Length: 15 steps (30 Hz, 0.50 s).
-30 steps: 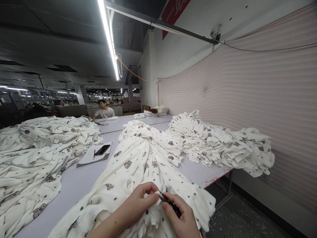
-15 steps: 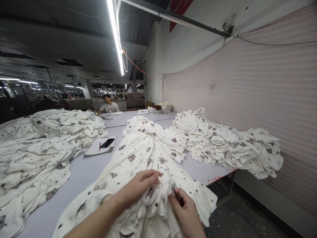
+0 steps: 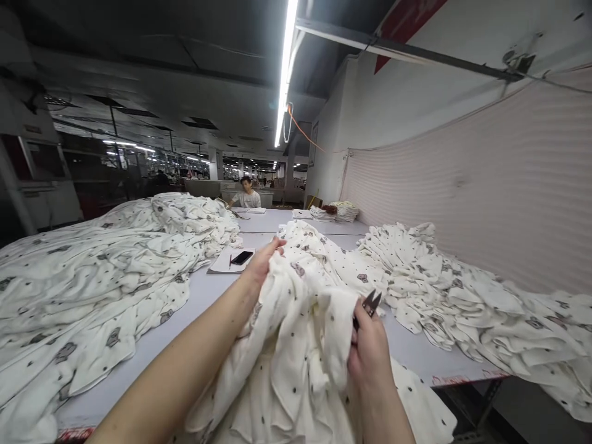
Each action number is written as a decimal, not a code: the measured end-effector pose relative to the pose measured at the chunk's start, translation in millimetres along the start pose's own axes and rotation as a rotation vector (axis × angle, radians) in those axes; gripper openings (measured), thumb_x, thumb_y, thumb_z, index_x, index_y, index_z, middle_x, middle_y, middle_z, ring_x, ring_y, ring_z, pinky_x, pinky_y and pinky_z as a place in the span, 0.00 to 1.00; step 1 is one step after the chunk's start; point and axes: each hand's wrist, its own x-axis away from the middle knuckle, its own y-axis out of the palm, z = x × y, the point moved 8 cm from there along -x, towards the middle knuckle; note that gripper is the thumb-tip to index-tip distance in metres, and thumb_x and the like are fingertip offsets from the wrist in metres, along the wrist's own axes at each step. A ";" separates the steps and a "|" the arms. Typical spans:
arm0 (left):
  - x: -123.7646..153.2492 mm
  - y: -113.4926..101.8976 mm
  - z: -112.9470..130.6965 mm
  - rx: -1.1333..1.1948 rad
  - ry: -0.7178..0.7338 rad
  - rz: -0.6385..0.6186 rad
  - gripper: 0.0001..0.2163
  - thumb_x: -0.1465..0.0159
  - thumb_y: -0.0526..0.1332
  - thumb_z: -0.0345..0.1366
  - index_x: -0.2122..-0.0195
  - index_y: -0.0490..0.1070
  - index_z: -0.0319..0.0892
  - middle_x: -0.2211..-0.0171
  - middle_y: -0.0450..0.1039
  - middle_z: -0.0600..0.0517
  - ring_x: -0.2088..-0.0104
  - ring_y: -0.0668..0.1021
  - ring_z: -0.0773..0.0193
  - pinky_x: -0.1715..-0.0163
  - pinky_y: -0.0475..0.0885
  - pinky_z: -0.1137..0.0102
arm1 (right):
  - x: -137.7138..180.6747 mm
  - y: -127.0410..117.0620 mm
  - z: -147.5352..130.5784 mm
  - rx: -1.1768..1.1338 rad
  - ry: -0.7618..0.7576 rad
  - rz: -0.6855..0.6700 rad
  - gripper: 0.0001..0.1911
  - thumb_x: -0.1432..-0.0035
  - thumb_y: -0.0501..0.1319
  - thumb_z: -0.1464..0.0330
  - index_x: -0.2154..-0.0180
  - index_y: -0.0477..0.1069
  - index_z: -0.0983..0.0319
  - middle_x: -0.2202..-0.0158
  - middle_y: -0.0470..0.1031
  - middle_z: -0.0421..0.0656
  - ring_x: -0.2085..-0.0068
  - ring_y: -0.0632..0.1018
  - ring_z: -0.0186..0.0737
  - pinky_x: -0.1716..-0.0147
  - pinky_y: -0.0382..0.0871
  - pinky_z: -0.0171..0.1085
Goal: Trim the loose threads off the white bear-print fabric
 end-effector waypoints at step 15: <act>7.1 -20.2 -6.9 -0.158 0.036 -0.058 0.18 0.37 0.57 0.51 0.56 0.70 0.41 0.61 0.75 0.46 0.62 0.79 0.56 0.59 0.72 0.63 | -22.9 108.5 78.5 0.154 0.041 -0.239 0.19 0.54 0.70 0.70 0.58 0.71 0.62 0.62 0.81 0.40 0.63 0.81 0.40 0.66 0.75 0.35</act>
